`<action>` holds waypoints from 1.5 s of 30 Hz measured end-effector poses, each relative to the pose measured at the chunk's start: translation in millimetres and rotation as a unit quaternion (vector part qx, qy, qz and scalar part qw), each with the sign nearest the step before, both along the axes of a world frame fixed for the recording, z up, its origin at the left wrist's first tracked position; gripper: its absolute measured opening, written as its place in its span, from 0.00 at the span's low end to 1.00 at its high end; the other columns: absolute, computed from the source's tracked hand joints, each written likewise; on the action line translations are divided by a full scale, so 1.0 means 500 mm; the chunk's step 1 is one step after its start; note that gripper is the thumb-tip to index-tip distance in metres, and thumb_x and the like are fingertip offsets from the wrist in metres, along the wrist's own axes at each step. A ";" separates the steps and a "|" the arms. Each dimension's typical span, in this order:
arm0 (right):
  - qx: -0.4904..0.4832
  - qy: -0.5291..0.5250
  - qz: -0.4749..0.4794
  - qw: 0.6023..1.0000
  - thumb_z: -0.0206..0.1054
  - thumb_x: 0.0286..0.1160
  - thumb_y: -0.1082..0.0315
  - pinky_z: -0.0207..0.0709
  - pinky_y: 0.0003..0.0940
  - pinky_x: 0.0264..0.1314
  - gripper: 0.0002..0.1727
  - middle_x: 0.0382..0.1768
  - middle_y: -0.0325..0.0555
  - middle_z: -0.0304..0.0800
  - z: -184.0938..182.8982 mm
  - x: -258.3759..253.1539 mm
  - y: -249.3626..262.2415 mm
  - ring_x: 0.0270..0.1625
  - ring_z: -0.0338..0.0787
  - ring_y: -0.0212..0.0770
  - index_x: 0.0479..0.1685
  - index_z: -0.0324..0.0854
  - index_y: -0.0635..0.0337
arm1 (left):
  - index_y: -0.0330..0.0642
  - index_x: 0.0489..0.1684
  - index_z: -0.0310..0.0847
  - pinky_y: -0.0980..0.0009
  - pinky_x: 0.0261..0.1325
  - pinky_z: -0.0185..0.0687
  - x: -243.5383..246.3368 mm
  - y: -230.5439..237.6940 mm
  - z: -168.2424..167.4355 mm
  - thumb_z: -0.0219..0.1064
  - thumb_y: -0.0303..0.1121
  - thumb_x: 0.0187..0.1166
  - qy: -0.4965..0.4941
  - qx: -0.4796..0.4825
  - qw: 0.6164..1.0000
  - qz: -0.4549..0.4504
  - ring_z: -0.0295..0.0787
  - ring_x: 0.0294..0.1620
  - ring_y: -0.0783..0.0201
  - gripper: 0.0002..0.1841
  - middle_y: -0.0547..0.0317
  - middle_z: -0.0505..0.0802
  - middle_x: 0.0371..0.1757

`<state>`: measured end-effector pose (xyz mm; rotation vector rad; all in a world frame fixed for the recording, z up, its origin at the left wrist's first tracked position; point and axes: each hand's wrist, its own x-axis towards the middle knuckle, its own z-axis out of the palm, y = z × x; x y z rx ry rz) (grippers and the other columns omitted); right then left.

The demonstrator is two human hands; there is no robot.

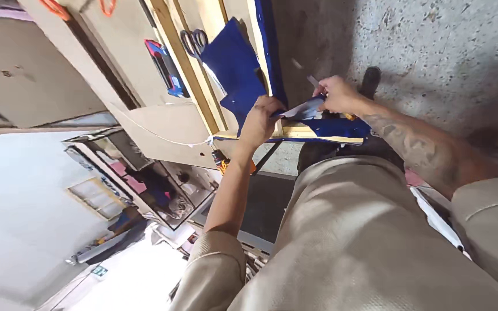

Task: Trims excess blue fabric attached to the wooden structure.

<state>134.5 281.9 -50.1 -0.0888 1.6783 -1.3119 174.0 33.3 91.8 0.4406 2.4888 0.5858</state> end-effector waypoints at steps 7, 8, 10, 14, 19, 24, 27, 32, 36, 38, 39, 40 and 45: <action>0.089 0.073 -0.058 0.992 0.83 0.57 0.73 0.88 0.46 0.29 0.14 0.35 0.42 0.94 0.189 0.043 0.018 0.29 0.92 0.41 0.42 0.86 0.53 | 0.35 0.44 0.91 0.52 0.88 0.64 0.018 -0.101 0.004 0.64 0.19 0.77 0.043 0.066 0.994 -0.080 0.82 0.75 0.49 0.09 0.49 0.93 0.61; 0.105 0.064 -0.069 0.990 0.84 0.57 0.71 0.89 0.46 0.28 0.18 0.40 0.44 0.93 0.204 0.048 0.016 0.28 0.92 0.42 0.47 0.86 0.52 | 0.35 0.44 0.91 0.51 0.89 0.64 0.016 -0.110 -0.003 0.62 0.19 0.79 0.047 0.077 0.991 -0.097 0.83 0.75 0.50 0.10 0.49 0.93 0.60; 0.120 0.044 -0.077 0.989 0.89 0.50 0.71 0.89 0.50 0.26 0.33 0.50 0.51 0.88 0.214 0.050 0.001 0.27 0.89 0.46 0.61 0.81 0.50 | 0.36 0.44 0.91 0.49 0.89 0.63 0.016 -0.121 -0.009 0.59 0.20 0.81 0.051 0.075 0.987 -0.130 0.83 0.75 0.51 0.11 0.51 0.94 0.59; 0.093 0.145 -0.044 0.984 0.85 0.51 0.75 0.91 0.51 0.47 0.39 0.51 0.42 0.95 0.182 0.065 -0.061 0.46 0.96 0.44 0.70 0.74 0.51 | 0.37 0.45 0.91 0.50 0.89 0.62 0.015 -0.130 -0.003 0.60 0.24 0.84 0.045 0.058 0.984 -0.165 0.83 0.75 0.52 0.10 0.52 0.94 0.60; 0.078 0.141 -0.107 0.981 0.80 0.62 0.76 0.89 0.49 0.31 0.27 0.33 0.45 0.90 0.228 0.139 -0.066 0.31 0.91 0.45 0.63 0.77 0.55 | 0.39 0.44 0.92 0.46 0.90 0.60 0.031 -0.142 0.011 0.61 0.22 0.82 0.051 0.076 0.985 -0.149 0.84 0.73 0.52 0.11 0.52 0.94 0.55; 0.028 0.177 -0.192 0.965 0.73 0.73 0.67 0.89 0.41 0.42 0.18 0.35 0.45 0.93 0.197 0.251 -0.072 0.35 0.92 0.40 0.61 0.82 0.60 | 0.36 0.43 0.91 0.45 0.91 0.59 0.030 -0.135 0.021 0.60 0.21 0.84 0.030 0.088 0.989 -0.113 0.84 0.74 0.54 0.10 0.52 0.95 0.55; -0.011 0.183 -0.262 0.947 0.74 0.71 0.69 0.89 0.35 0.45 0.16 0.36 0.47 0.94 0.174 0.285 -0.076 0.38 0.93 0.37 0.55 0.84 0.63 | 0.36 0.44 0.90 0.44 0.91 0.57 0.035 -0.115 0.024 0.55 0.20 0.86 0.015 0.035 0.990 -0.134 0.83 0.76 0.54 0.13 0.52 0.94 0.57; -0.108 0.257 -0.335 0.900 0.72 0.76 0.70 0.88 0.31 0.40 0.07 0.34 0.49 0.93 0.136 0.305 -0.098 0.36 0.93 0.38 0.45 0.86 0.64 | 0.39 0.42 0.89 0.43 0.87 0.60 0.028 -0.106 0.029 0.57 0.24 0.86 0.098 -0.007 0.988 -0.117 0.88 0.66 0.53 0.11 0.50 0.95 0.50; -0.157 0.318 -0.345 0.869 0.68 0.82 0.68 0.87 0.34 0.35 0.06 0.33 0.49 0.92 0.103 0.316 -0.105 0.34 0.92 0.41 0.47 0.87 0.61 | 0.43 0.45 0.88 0.47 0.87 0.60 0.010 -0.074 0.053 0.59 0.33 0.89 0.077 0.007 0.984 -0.162 0.88 0.58 0.56 0.10 0.53 0.92 0.44; -0.173 0.319 -0.332 0.871 0.68 0.82 0.67 0.86 0.36 0.34 0.07 0.33 0.49 0.91 0.090 0.320 -0.098 0.33 0.92 0.43 0.49 0.86 0.60 | 0.42 0.46 0.87 0.47 0.86 0.61 -0.005 -0.068 0.066 0.60 0.30 0.88 0.062 -0.020 0.976 -0.208 0.89 0.56 0.55 0.09 0.51 0.92 0.43; -0.186 0.313 -0.328 0.872 0.67 0.83 0.68 0.86 0.37 0.34 0.07 0.34 0.49 0.91 0.086 0.318 -0.092 0.34 0.92 0.43 0.49 0.86 0.61 | 0.41 0.45 0.88 0.46 0.86 0.62 -0.013 -0.066 0.072 0.59 0.30 0.88 0.055 -0.026 0.973 -0.225 0.89 0.56 0.54 0.09 0.50 0.93 0.43; -0.202 0.300 -0.326 0.874 0.68 0.82 0.69 0.86 0.37 0.35 0.06 0.34 0.49 0.92 0.082 0.313 -0.086 0.34 0.92 0.43 0.49 0.85 0.62 | 0.40 0.45 0.88 0.47 0.86 0.61 -0.021 -0.062 0.077 0.59 0.30 0.88 0.045 -0.027 0.970 -0.237 0.89 0.57 0.54 0.10 0.50 0.93 0.44; -0.216 0.179 -0.325 0.903 0.75 0.60 0.72 0.85 0.36 0.36 0.18 0.31 0.48 0.90 0.085 0.269 -0.058 0.32 0.89 0.40 0.52 0.85 0.63 | 0.40 0.41 0.91 0.46 0.85 0.67 -0.043 -0.044 0.082 0.60 0.25 0.86 0.072 -0.058 0.955 -0.282 0.92 0.57 0.55 0.11 0.52 0.96 0.43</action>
